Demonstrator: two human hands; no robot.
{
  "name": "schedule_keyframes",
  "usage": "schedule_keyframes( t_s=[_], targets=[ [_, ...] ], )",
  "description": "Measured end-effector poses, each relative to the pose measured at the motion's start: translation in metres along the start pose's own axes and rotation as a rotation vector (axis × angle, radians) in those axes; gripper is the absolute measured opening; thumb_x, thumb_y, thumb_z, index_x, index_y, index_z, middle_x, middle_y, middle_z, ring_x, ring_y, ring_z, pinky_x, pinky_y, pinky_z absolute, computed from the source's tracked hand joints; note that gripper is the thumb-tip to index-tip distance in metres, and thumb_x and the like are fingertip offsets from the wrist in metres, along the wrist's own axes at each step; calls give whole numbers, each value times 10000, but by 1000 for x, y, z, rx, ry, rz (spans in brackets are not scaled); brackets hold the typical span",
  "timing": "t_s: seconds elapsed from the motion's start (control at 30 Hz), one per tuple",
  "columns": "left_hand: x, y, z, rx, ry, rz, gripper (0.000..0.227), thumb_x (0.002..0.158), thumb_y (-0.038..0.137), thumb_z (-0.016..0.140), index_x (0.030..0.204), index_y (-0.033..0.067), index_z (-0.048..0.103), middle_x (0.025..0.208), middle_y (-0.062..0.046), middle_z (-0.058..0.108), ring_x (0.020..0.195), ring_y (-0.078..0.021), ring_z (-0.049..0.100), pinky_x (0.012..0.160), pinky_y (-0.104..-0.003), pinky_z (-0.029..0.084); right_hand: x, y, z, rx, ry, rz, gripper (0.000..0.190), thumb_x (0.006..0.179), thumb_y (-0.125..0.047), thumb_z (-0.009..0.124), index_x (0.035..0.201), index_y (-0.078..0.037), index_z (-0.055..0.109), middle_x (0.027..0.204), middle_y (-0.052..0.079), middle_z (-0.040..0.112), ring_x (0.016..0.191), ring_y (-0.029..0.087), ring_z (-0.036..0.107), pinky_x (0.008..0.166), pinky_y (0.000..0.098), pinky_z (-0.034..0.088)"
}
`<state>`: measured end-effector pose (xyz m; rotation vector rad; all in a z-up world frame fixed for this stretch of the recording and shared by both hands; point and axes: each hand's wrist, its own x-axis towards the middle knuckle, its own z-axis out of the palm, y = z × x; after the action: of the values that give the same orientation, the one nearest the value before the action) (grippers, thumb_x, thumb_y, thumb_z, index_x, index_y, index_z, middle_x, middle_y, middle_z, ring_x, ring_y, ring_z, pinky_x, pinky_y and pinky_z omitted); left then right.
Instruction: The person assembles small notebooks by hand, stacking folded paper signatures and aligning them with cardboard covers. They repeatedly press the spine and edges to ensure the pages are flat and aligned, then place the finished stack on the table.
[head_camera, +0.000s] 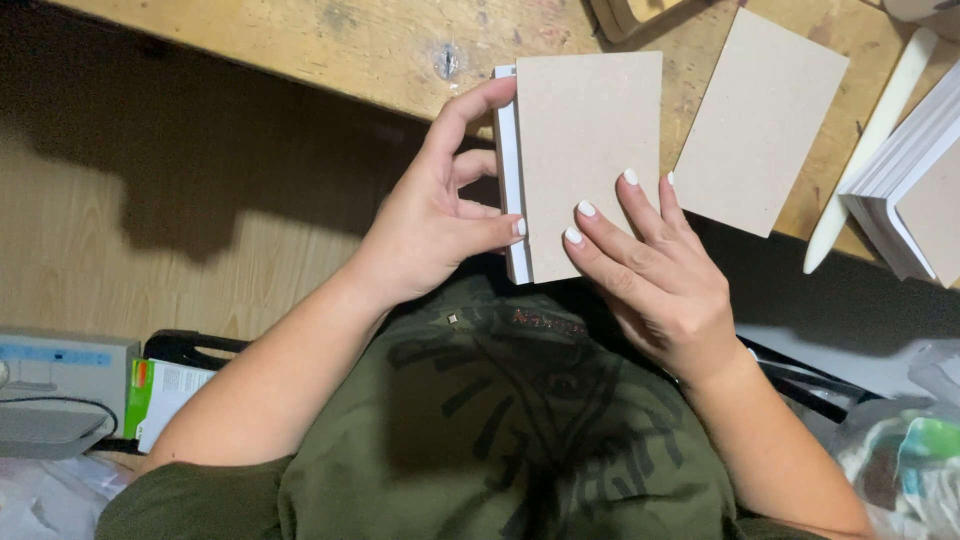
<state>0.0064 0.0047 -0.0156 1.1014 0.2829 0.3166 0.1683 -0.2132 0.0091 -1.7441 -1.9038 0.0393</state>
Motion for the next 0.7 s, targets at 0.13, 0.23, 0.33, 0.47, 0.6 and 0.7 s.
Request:
schedule_keyframes(
  t_s=[0.13,0.23,0.33,0.47,0.6,0.7],
  targets=[
    [-1,-3,-1,-23,-2,2,959,906,-14,846,1659,200,292,1747,-48,301,1194,-163,587,832,-322,742,3,-3,-4,3,-56,13,325,1155,-93,553,1448,-28,679,1525,205,651,1531,533,504,1352,675,306],
    [0,-1,-1,-50,3,-20,972,896,-58,834,1654,216,290,1739,-22,299,1205,-173,593,802,-347,758,7,-6,-6,-16,-76,24,322,1138,-89,634,1453,-37,681,1538,190,646,1538,509,500,1351,651,316],
    [0,0,-1,-40,11,0,986,886,-86,811,1659,215,277,1777,-51,242,1173,-189,613,780,-310,727,8,-7,-10,-4,-79,19,316,1134,-61,630,1442,-23,685,1529,200,650,1534,494,505,1346,648,329],
    [-1,-1,-2,-57,6,-2,1018,897,-66,843,1675,235,259,1799,-49,211,1200,-207,622,789,-321,735,7,-4,-12,0,-109,13,327,1137,-75,611,1454,-32,677,1541,194,644,1532,497,520,1348,637,328],
    [-1,-2,-4,-73,-17,0,1023,919,-22,860,1687,246,240,1820,-48,179,1224,-211,621,771,-320,732,9,-2,-12,-10,-103,8,318,1128,-93,652,1439,-53,702,1519,181,668,1507,447,563,1341,602,351],
    [-2,-1,-4,-98,-16,-13,1031,916,-32,857,1693,247,239,1828,-10,167,1200,-202,620,765,-323,732,13,-3,-14,-29,-88,11,317,1098,-85,746,1415,-74,724,1481,169,705,1471,416,612,1312,582,405]
  ],
)
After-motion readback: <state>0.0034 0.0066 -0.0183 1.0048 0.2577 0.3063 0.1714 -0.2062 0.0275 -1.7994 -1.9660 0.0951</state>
